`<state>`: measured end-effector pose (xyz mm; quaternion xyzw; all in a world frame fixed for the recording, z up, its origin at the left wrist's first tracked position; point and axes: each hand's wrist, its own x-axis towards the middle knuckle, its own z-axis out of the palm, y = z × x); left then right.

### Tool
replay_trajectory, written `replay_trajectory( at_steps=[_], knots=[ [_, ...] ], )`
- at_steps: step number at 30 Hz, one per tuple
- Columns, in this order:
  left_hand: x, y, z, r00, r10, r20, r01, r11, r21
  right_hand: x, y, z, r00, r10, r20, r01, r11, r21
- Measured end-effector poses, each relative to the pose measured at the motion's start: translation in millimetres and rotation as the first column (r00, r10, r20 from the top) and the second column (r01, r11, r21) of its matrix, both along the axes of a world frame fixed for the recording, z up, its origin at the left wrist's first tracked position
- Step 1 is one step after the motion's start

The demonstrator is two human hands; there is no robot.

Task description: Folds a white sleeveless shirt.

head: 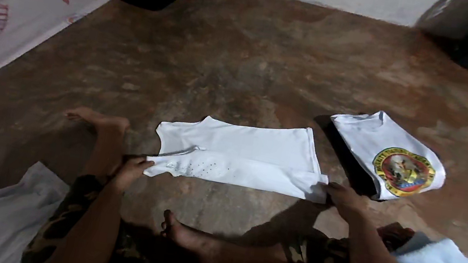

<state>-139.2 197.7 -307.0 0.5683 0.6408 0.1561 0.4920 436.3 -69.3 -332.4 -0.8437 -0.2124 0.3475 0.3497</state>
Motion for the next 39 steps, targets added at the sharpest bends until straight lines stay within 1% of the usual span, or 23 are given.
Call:
replay_trajectory(
  at_steps=[1, 3, 7, 9, 11, 13, 15, 18, 21, 23, 25, 27, 28, 29, 31, 33, 35, 36, 39],
  knots=[
    [3.4, 0.3, -2.9, 1.0, 0.0, -0.019, -0.001, 1.0, -0.023, -2.0, 1.8, -0.6, 0.999, 0.026, 0.023, -0.025, 0.998, -0.06],
    [6.3, 0.4, -6.8, 1.0, 0.013, -0.007, -0.013, 0.999, -0.036, -3.9, 1.9, 0.7, 0.997, 0.074, 0.004, -0.073, 0.992, -0.103],
    [-0.3, 1.5, -11.6, 0.999, 0.039, 0.034, -0.037, 0.998, -0.053, -1.2, -1.0, -3.6, 0.987, 0.16, -0.024, -0.162, 0.984, -0.079],
    [-4.4, 0.3, -4.8, 0.996, 0.07, 0.059, -0.067, 0.997, -0.042, -7.0, 0.6, 4.9, 0.989, 0.146, -0.012, -0.146, 0.986, -0.073],
    [-9.6, 0.7, 3.8, 0.992, 0.1, 0.081, -0.097, 0.995, -0.037, -9.7, 1.7, 10.4, 0.997, 0.07, -0.012, -0.071, 0.996, -0.049],
    [-12.6, 0.1, 11.6, 0.992, 0.103, 0.077, -0.1, 0.994, -0.053, -8.1, 0.6, 10.8, 0.999, 0.053, 0.008, -0.052, 0.998, -0.045],
    [-13.9, -3.1, 14.1, 0.997, 0.071, 0.012, -0.07, 0.994, -0.085, -8.6, -0.8, 12.9, 0.99, 0.124, 0.062, -0.116, 0.986, -0.121],
    [-12.0, -6.2, 10.0, 0.993, -0.016, -0.116, 0.005, 0.995, -0.095, -12.0, 0.9, 16.4, 0.972, 0.221, 0.081, -0.2, 0.955, -0.218],
    [-8.8, -8.1, 8.2, 0.96, -0.097, -0.263, 0.079, 0.994, -0.079, -6.9, -0.6, 11.5, 0.964, 0.24, 0.116, -0.21, 0.951, -0.228],
    [-10.4, -6.3, 4.5, 0.928, -0.173, -0.33, 0.16, 0.985, -0.068, -3.4, -3.4, 9.3, 0.965, 0.241, 0.104, -0.213, 0.95, -0.226],
    [-12.1, -5.3, 3.5, 0.934, -0.173, -0.313, 0.183, 0.983, 0.0, -2.8, -5.3, 11.8, 0.967, 0.234, 0.103, -0.207, 0.954, -0.219],
    [-14.4, -4.7, 4.5, 0.971, -0.081, -0.224, 0.108, 0.988, 0.108, 0.7, -7.9, 9.0, 0.977, 0.189, 0.104, -0.172, 0.973, -0.153],
    [-16.3, -3.0, 5.6, 0.976, -0.063, -0.206, 0.093, 0.987, 0.135, 3.1, -9.3, 5.4, 0.982, 0.165, 0.092, -0.155, 0.982, -0.111],
    [-16.7, -2.5, 8.6, 0.969, -0.082, -0.234, 0.117, 0.983, 0.139, 3.6, -10.2, 3.9, 0.984, 0.16, 0.075, -0.153, 0.984, -0.091],
    [-14.4, -4.3, 11.3, 0.913, -0.179, -0.367, 0.222, 0.972, 0.079, 2.1, -10.3, 3.1, 0.975, 0.212, 0.062, -0.2, 0.966, -0.162],
    [-7.0, -10.0, 7.9, 0.864, -0.207, -0.46, 0.268, 0.961, 0.069, 0.3, -7.9, 3.0, 0.96, 0.276, 0.044, -0.257, 0.933, -0.25],
    [4.0, -15.2, 7.2, 0.83, -0.173, -0.53, 0.275, 0.954, 0.119, 0.4, -7.2, 0.7, 0.957, 0.286, 0.048, -0.265, 0.931, -0.251],
    [9.6, -16.0, 6.4, 0.81, -0.171, -0.561, 0.303, 0.941, 0.15, 1.2, -7.4, -0.8, 0.96, 0.277, 0.041, -0.26, 0.935, -0.243],
    [26.2, -16.8, -3.6, 0.762, -0.247, -0.598, 0.463, 0.854, 0.237, 1.6, -8.7, 0.6, 0.966, 0.258, 0.01, -0.248, 0.939, -0.239]
  ],
)
